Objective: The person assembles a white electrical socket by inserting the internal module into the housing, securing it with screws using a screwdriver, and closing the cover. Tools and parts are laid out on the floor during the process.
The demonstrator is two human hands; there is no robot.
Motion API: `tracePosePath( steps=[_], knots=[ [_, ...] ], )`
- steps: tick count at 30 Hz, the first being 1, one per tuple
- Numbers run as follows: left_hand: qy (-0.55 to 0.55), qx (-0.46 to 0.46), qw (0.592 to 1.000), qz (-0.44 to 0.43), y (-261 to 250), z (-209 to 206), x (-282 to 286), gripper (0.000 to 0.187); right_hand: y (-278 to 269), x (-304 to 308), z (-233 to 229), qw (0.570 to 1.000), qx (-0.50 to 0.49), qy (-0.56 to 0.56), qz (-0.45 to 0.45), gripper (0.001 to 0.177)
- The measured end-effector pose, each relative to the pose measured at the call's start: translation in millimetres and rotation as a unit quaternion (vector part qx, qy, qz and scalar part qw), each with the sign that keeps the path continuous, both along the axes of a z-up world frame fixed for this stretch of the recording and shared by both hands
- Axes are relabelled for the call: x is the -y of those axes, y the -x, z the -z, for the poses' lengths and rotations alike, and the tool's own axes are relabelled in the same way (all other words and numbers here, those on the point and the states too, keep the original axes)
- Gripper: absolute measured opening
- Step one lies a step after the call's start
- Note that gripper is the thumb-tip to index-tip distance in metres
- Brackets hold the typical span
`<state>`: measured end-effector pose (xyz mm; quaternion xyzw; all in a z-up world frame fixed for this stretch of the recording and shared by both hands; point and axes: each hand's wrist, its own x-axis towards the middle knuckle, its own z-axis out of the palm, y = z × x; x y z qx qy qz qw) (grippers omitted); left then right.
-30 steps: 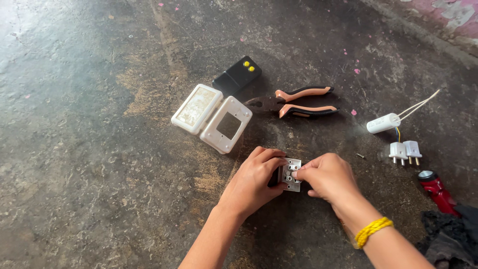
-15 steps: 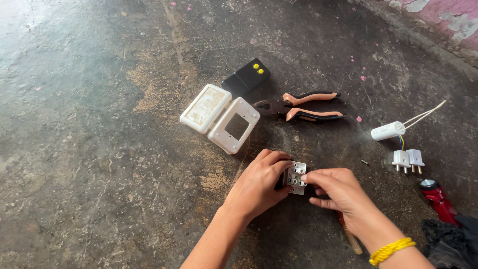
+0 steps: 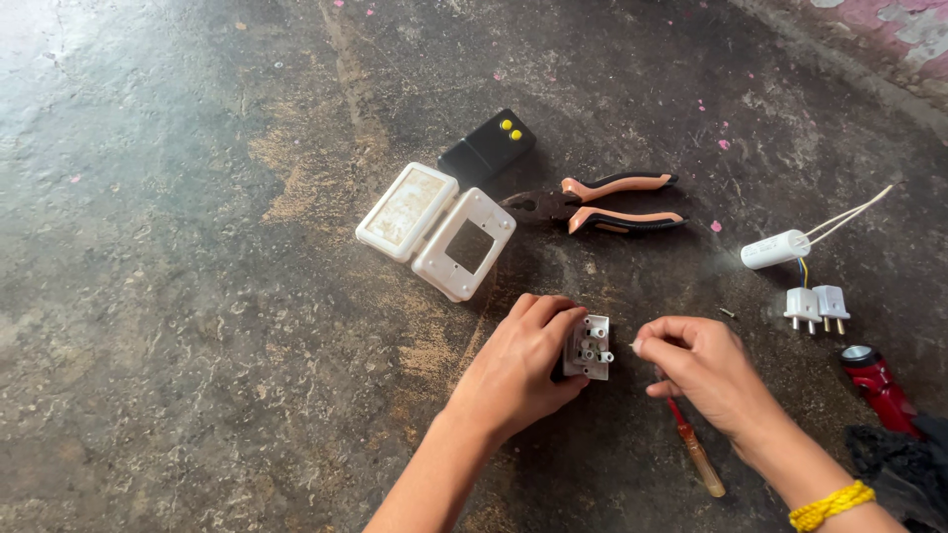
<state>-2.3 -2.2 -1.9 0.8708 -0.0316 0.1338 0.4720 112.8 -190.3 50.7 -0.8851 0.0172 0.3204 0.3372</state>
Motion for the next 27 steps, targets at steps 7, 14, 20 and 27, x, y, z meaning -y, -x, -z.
tracePosePath(
  steps=[7,14,20,27],
  knots=[
    [-0.059,-0.057,0.985,-0.150,11.1,-9.3,42.0,0.092,6.4,13.8,-1.0,0.980,0.157,0.080,-0.088,0.024],
    [-0.028,-0.073,0.989,-0.126,25.8,-25.8,40.9,0.086,25.1,5.6,-25.7,0.947,0.233,0.094,-0.201,0.020],
    [-0.036,0.019,0.996,-0.083,12.8,-12.9,19.5,0.057,38.3,-10.3,-40.8,0.880,0.325,0.187,-0.292,0.019],
    [-0.033,0.010,0.999,-0.035,3.2,3.0,25.5,0.039,34.2,-16.3,-31.6,0.770,0.469,0.121,-0.416,0.014]
  ],
)
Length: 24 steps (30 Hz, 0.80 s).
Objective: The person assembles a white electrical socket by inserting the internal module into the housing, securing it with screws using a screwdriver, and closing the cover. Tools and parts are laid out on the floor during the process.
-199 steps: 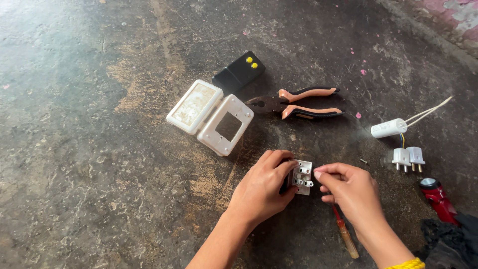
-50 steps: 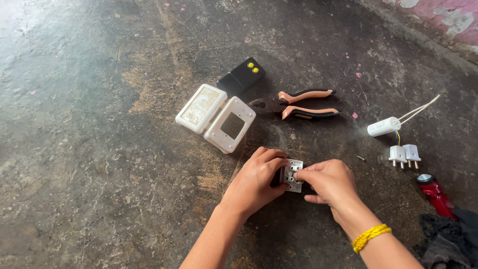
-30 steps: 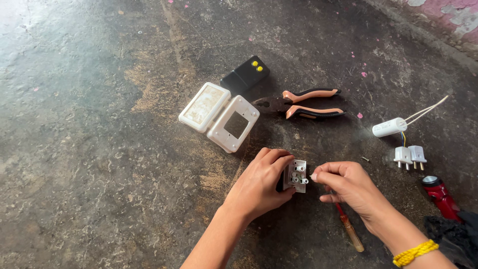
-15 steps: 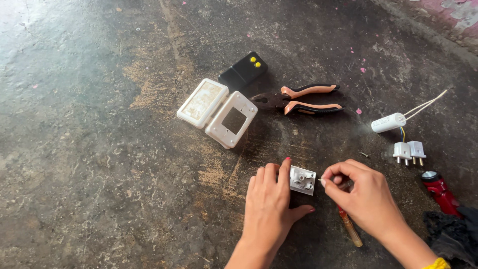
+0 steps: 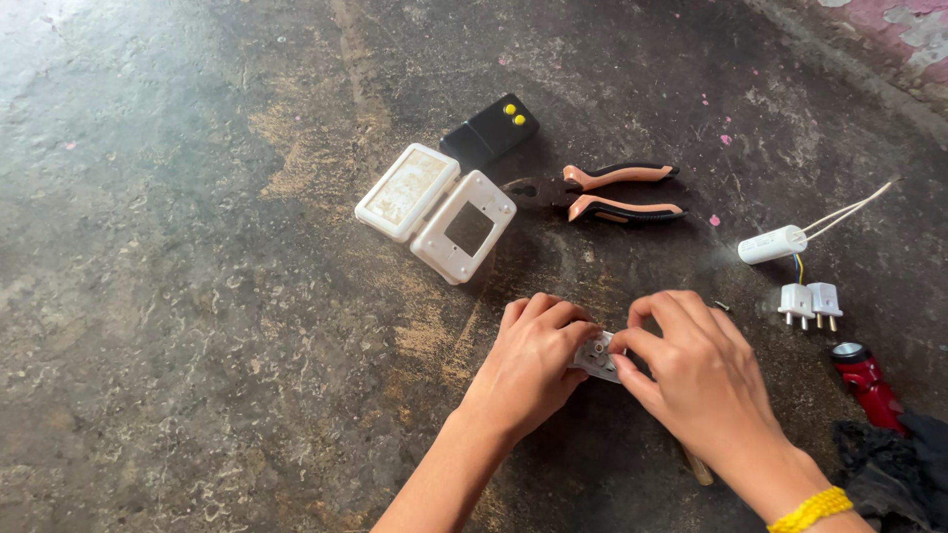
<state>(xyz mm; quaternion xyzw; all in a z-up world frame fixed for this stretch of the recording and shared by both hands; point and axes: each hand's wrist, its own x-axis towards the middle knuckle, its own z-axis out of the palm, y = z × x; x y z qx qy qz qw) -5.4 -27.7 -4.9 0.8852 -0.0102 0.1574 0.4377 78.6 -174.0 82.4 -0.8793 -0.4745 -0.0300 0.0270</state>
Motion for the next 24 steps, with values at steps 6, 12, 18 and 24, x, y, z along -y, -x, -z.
tracePosePath(
  steps=[6,12,18,24],
  knots=[
    [-0.008,-0.004,1.000,0.004,-3.2,5.2,1.8,0.040,-6.1,-6.3,4.1,1.000,-0.015,0.028,0.002,0.014],
    [-0.018,0.002,1.000,0.003,-4.9,6.3,3.0,0.039,-15.5,-19.3,-4.9,0.990,-0.073,0.109,0.043,0.016],
    [-0.020,-0.006,1.000,0.002,-5.2,5.0,3.0,0.038,-20.2,-32.7,-9.5,0.975,-0.096,0.183,0.082,0.015],
    [-0.016,-0.001,1.000,0.005,-7.0,4.4,2.1,0.038,-33.5,-30.8,-2.1,0.950,-0.178,0.197,0.165,0.015]
  ],
)
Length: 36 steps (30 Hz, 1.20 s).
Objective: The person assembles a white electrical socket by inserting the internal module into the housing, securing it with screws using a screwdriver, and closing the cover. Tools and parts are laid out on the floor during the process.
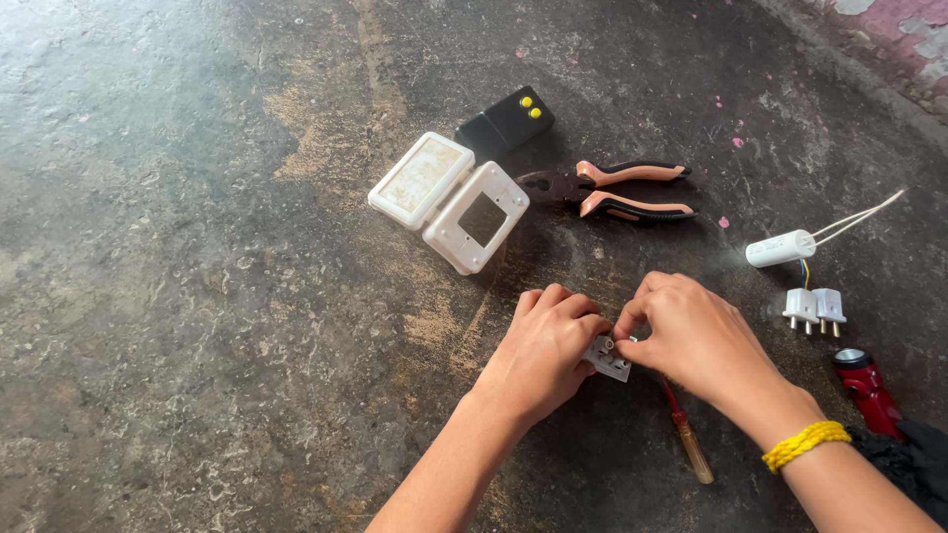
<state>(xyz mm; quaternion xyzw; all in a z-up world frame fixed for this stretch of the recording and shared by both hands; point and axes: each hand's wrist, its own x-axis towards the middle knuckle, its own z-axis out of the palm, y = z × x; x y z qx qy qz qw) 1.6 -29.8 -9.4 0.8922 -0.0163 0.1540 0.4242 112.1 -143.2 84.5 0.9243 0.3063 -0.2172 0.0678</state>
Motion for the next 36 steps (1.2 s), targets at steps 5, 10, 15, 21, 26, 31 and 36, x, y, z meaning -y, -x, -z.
tracePosePath(
  steps=[5,10,15,21,26,31,36],
  knots=[
    [-0.010,-0.011,1.000,-0.002,-1.9,-0.5,-0.2,0.039,-12.1,22.1,17.6,0.989,-0.029,-0.128,0.072,0.019],
    [-0.013,-0.015,1.000,0.005,-1.7,-1.0,-2.3,0.041,-19.9,56.6,30.8,0.953,-0.040,-0.229,0.192,0.021],
    [-0.003,-0.017,1.000,0.006,-1.4,-1.7,-2.3,0.040,-15.2,67.4,36.8,0.940,-0.106,-0.280,0.160,0.028],
    [0.022,-0.007,1.000,-0.003,0.5,-3.9,-2.0,0.042,12.6,57.3,32.0,0.946,-0.122,-0.279,0.110,0.055],
    [0.042,-0.008,0.999,-0.005,1.4,-5.0,-2.9,0.042,32.1,50.6,34.4,0.946,-0.080,-0.281,0.140,0.045],
    [0.025,-0.021,0.999,0.008,-1.2,-5.4,-5.4,0.040,33.8,49.7,34.5,0.951,-0.024,-0.299,0.079,0.041],
    [0.026,-0.034,0.999,0.032,-3.2,-3.3,-7.7,0.042,27.4,46.7,34.5,0.964,-0.044,-0.235,0.121,0.043]
  ],
)
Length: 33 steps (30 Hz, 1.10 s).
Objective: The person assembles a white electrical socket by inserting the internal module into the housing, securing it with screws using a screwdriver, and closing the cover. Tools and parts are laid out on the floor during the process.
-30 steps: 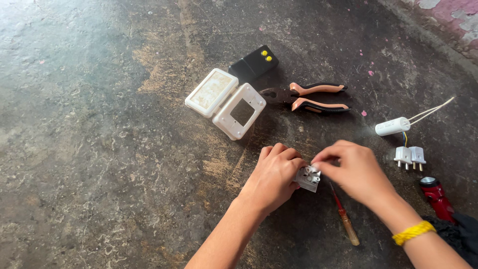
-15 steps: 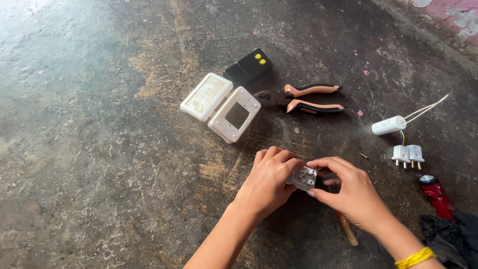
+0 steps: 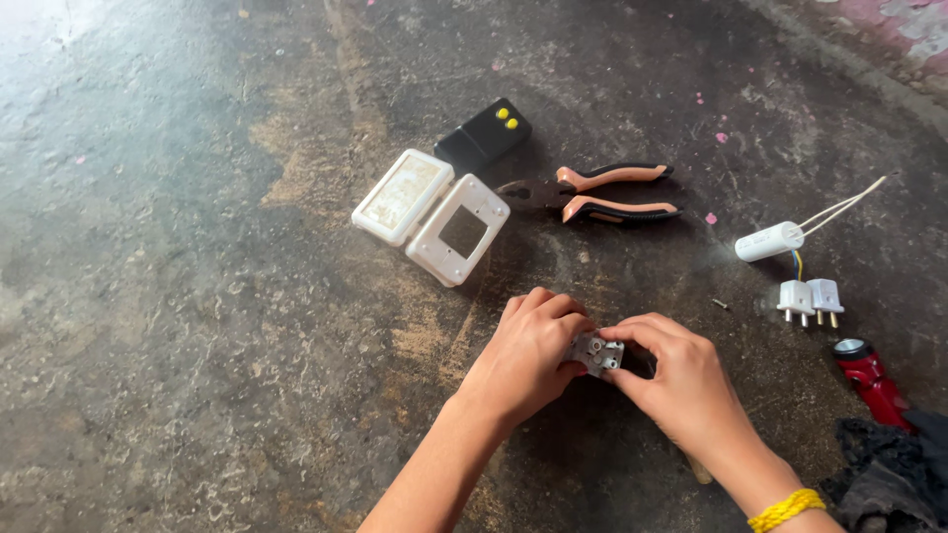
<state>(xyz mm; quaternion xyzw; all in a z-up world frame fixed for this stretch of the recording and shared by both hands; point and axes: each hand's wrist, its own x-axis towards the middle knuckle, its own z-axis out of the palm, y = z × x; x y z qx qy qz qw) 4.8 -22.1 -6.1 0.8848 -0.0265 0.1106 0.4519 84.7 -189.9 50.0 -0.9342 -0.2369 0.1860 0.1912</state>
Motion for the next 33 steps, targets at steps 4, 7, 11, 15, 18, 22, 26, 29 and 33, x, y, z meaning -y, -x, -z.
tracePosePath(
  steps=[4,7,11,15,18,22,26,29,33],
  knots=[
    [-0.053,0.047,0.997,0.008,-12.8,1.9,0.4,0.041,3.4,-1.1,4.6,0.997,0.022,-0.053,0.049,0.038],
    [-0.080,0.069,0.994,-0.010,-27.4,-0.4,-4.4,0.048,3.7,-5.7,8.4,0.993,0.035,-0.055,0.095,0.036],
    [-0.092,0.095,0.986,-0.101,-20.8,-7.0,5.2,0.056,5.9,-3.4,14.4,0.990,0.058,-0.077,0.102,0.050],
    [-0.006,0.071,0.987,-0.146,1.7,-12.0,22.8,0.061,9.0,29.7,10.8,0.988,0.115,-0.077,0.065,0.054],
    [0.002,0.054,0.989,-0.141,1.2,-11.1,32.7,0.084,12.4,61.4,7.8,0.988,0.043,0.048,0.139,0.036],
    [-0.037,0.036,0.991,-0.121,-8.2,-4.4,36.8,0.077,15.0,77.9,16.1,0.982,-0.039,0.133,0.124,0.042],
    [-0.036,0.052,0.996,-0.062,-14.7,2.6,22.6,0.079,15.3,75.9,13.0,0.981,-0.051,0.083,0.169,0.028],
    [0.029,0.070,0.996,-0.037,-15.4,5.6,11.2,0.080,10.0,67.4,-7.0,0.985,0.033,0.023,0.167,0.023],
    [0.081,0.087,0.992,-0.048,-14.1,12.4,10.1,0.064,-0.5,46.2,-40.4,0.995,0.045,0.024,0.090,0.030]
  ],
)
